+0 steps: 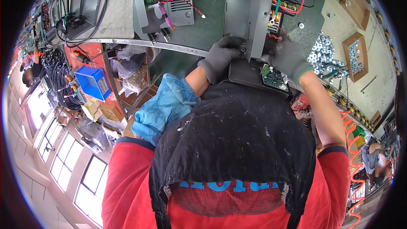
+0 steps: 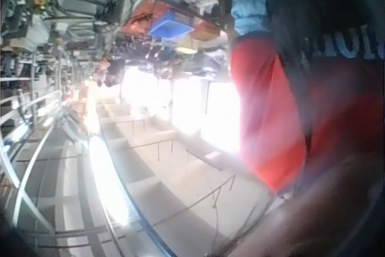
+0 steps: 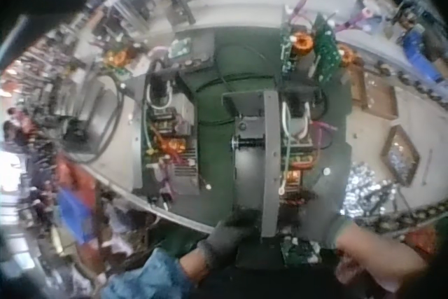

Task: The person assembles an electronic device by using a pneumatic screwdriver to fasten screws into a metal casing. They handle circuit boards, wires, and metal plates, securing components inside the housing on a workbench.

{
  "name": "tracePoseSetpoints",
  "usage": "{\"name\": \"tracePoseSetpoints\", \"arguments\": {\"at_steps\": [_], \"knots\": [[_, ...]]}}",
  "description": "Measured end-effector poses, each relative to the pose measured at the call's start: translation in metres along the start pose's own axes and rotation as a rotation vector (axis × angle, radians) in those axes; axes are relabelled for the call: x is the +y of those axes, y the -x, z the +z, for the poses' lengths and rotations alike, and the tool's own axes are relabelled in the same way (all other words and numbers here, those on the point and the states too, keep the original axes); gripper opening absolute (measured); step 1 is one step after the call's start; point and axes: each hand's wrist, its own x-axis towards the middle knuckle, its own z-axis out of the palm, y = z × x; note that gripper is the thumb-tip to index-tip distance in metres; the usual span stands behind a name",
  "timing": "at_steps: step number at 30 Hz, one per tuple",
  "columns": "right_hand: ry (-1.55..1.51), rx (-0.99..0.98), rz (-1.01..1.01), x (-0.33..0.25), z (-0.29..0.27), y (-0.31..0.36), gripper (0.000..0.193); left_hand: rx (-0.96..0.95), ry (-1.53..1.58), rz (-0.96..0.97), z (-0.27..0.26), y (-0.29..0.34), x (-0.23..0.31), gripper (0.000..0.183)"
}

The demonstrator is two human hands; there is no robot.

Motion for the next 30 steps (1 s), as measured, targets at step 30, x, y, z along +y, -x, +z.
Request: {"name": "tracePoseSetpoints", "arguments": {"at_steps": [30], "knots": [[-0.459, 0.470, -0.464, 0.024, 0.052, 0.017, 0.052, 0.155, -0.456, -0.164, -0.037, -0.008, 0.023, 0.041]]}}
